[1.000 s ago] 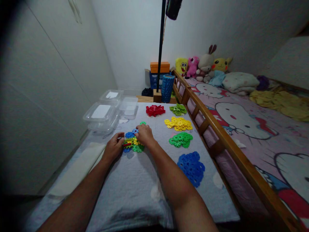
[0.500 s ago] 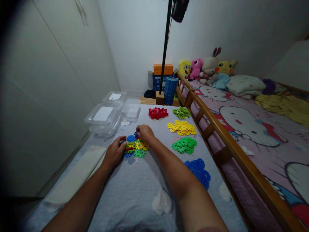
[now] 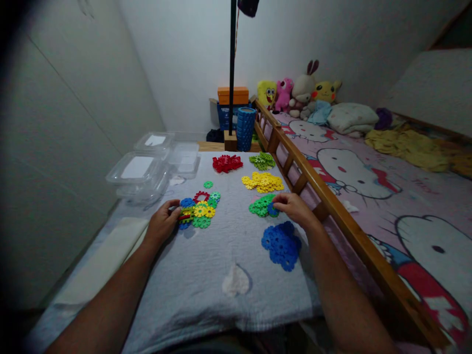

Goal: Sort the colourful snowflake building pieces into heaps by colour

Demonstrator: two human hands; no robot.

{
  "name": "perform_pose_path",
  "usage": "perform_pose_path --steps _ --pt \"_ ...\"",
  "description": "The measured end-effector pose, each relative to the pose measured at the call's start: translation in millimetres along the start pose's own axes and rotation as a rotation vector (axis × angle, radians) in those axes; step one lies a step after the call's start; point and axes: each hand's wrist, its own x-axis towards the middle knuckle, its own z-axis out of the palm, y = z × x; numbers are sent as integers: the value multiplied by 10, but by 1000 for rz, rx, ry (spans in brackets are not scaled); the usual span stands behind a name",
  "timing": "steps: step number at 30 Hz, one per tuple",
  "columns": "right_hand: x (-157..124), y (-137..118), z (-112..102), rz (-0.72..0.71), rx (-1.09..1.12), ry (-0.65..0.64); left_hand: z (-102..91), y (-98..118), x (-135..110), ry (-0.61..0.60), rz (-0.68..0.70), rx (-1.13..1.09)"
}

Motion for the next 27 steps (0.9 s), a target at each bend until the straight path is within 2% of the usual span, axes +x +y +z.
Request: perform_pose_path --steps 3,8,13,18,21,24,27 --pt "-366 242 -120 97 44 -8 1 -22 9 -1 18 11" --pt "-701 410 -74 197 162 42 -7 -27 12 -2 10 34" --pt "-748 469 16 171 172 102 -14 -17 8 -18 -1 38" --pt "-701 518 36 154 27 118 -19 -12 0 -4 8 33" --pt "-680 457 -2 107 -70 187 -22 -12 0 -7 10 38" --pt "-632 281 -4 55 -136 245 -21 -11 -1 -13 3 31" --pt "-515 2 133 -30 -151 239 -18 2 -8 -8 5 13"
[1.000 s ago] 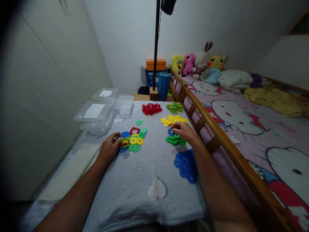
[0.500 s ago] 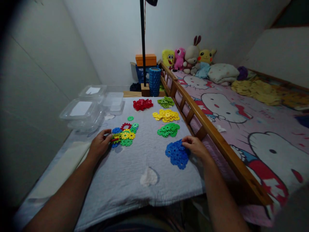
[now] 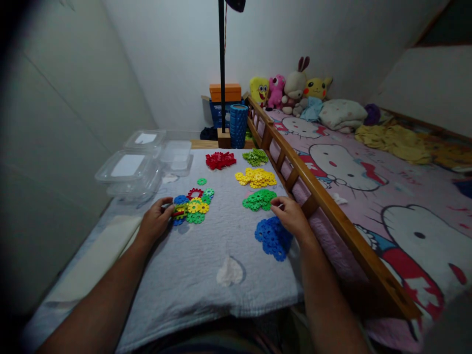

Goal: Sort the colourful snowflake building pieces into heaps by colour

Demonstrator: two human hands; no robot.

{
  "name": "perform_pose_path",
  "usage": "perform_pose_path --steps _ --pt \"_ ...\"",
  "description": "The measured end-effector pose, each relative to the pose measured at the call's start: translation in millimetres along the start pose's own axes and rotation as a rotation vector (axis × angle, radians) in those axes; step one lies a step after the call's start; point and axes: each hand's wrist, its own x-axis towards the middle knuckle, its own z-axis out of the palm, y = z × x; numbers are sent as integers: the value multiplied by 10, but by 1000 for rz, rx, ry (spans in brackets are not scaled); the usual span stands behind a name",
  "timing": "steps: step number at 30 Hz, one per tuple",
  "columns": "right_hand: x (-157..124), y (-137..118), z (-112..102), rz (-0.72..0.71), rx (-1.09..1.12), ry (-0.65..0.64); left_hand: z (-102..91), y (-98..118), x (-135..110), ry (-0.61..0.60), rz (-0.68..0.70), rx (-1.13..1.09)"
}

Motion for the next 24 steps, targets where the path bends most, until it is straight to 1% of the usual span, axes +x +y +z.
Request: perform_pose_path --steps 3,6,9,10,12,15,17,19,24 --pt "138 -372 296 -133 23 -92 0 15 -7 7 -4 -13" --pt "313 -729 716 -265 -15 -236 2 13 -6 -5 6 -41" --pt "523 -971 1161 -340 -123 -360 11 -8 0 -4 24 -60" --pt "600 -1016 1298 -355 -161 -385 15 -16 1 -2 28 -65" --pt "758 -1058 1540 -369 -235 -389 22 -29 3 -1 32 -77" --pt "984 -1050 1810 -328 -319 -318 26 -36 0 -1 27 -87" --pt "1110 -1043 1938 -296 -348 -282 25 -33 -2 6 25 -79" --pt "1207 -1061 2044 -287 -373 -274 23 -27 -2 12 27 -67" --pt "1320 -1185 2261 -273 -479 -290 19 -12 5 -3 21 -63"
